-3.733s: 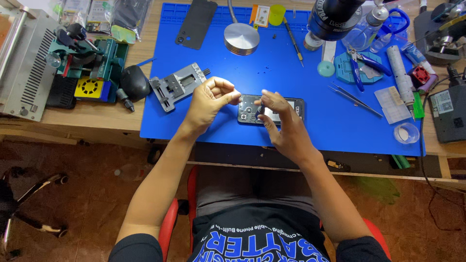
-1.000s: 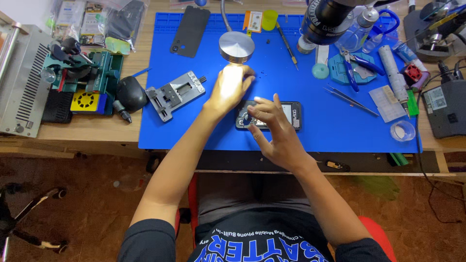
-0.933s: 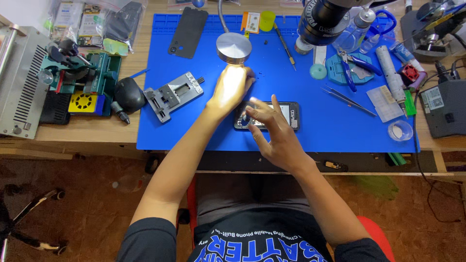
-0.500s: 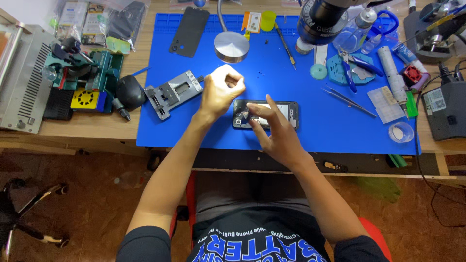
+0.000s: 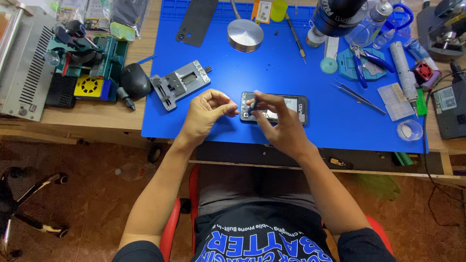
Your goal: The person uses a small screwdriver to remove screws from a disassembled mobile phone placed on a blue workbench. They repeatedly unscrew and place screws aside while working on the phone's internal components.
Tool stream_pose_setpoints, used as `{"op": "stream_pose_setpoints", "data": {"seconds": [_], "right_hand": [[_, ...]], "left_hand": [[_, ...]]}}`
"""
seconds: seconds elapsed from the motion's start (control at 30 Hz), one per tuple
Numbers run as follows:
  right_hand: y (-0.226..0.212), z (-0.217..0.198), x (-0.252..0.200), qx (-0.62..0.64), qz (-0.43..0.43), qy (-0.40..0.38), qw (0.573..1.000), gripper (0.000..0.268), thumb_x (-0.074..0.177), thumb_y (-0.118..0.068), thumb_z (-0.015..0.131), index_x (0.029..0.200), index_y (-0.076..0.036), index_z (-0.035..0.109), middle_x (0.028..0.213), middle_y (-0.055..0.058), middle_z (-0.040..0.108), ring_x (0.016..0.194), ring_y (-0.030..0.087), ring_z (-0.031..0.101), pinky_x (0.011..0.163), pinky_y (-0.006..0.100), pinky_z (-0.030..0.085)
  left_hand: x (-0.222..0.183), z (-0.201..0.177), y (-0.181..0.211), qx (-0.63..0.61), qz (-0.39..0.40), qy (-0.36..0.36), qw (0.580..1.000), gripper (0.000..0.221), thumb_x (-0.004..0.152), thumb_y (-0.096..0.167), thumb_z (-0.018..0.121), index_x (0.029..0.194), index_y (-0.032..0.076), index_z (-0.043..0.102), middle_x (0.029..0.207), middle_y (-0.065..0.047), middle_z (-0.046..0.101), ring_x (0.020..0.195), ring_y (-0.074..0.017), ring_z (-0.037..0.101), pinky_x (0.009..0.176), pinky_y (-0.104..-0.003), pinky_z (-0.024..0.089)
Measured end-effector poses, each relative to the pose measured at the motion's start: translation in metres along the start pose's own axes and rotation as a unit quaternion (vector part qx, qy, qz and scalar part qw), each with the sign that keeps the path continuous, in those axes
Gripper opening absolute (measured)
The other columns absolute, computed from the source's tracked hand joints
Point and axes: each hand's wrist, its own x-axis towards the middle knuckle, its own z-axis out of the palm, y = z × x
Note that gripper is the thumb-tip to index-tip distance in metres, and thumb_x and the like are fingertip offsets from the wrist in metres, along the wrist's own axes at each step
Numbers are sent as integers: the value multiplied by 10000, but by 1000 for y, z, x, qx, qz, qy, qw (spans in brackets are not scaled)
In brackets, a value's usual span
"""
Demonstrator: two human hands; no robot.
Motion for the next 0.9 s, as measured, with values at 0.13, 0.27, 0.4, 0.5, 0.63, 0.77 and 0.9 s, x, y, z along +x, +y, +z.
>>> {"op": "stream_pose_setpoints", "data": {"seconds": [0.13, 0.27, 0.4, 0.5, 0.63, 0.77, 0.9], "right_hand": [[0, 4, 4, 138, -66, 92, 984, 606, 1024, 94, 608, 1498, -106, 288, 1201, 241, 707, 1122, 424, 738, 1017, 548, 586], [-2, 11, 4, 213, -61, 123, 967, 563, 1065, 53, 565, 1498, -95, 237, 1216, 258, 679, 1116, 420, 736, 1055, 557, 584], [-3, 17, 4, 210, -59, 128, 967, 582, 1068, 50, 570, 1510, -112, 229, 1240, 253, 679, 1133, 416, 732, 1080, 577, 551], [-2, 18, 4, 196, -64, 129, 970, 589, 1068, 50, 577, 1513, -120, 231, 1241, 244, 682, 1141, 412, 731, 1088, 571, 540], [0, 19, 3, 191, -69, 130, 971, 584, 1067, 55, 572, 1511, -116, 235, 1230, 243, 687, 1129, 409, 736, 1077, 568, 548], [11, 22, 0, 138, -86, 170, 972, 587, 1058, 42, 619, 1499, -111, 262, 1227, 219, 673, 1148, 387, 722, 1028, 554, 591], [0, 22, 6, 147, -105, 141, 973, 641, 1022, 95, 622, 1497, -92, 234, 1224, 228, 670, 1094, 398, 745, 1001, 569, 621]], "left_hand": [[-7, 3, -3, -59, -11, -8, 998, 225, 902, -14, 807, 1058, -27, 645, 941, -199, 772, 799, -224, 796, 758, -316, 689], [-6, 7, -11, -113, -33, -23, 993, 219, 909, -31, 790, 1061, -37, 632, 945, -214, 766, 797, -242, 799, 749, -311, 693], [-4, 6, -25, -148, -47, -29, 988, 222, 913, -38, 785, 1067, -38, 626, 958, -227, 764, 808, -255, 802, 747, -311, 695], [-4, 7, -24, -165, -52, -22, 985, 217, 918, -43, 778, 1070, -36, 624, 947, -229, 759, 794, -256, 797, 743, -310, 691], [-4, 7, -27, -178, -57, -20, 982, 217, 919, -40, 778, 1069, -24, 621, 955, -231, 760, 800, -257, 794, 746, -313, 690], [-4, 13, -22, -156, -35, -3, 987, 230, 913, -35, 791, 1067, -18, 621, 955, -217, 759, 800, -248, 794, 750, -319, 695], [-8, 16, -18, -127, -15, 22, 992, 230, 916, -13, 800, 1070, -14, 630, 963, -208, 765, 823, -237, 799, 780, -315, 689]]}}
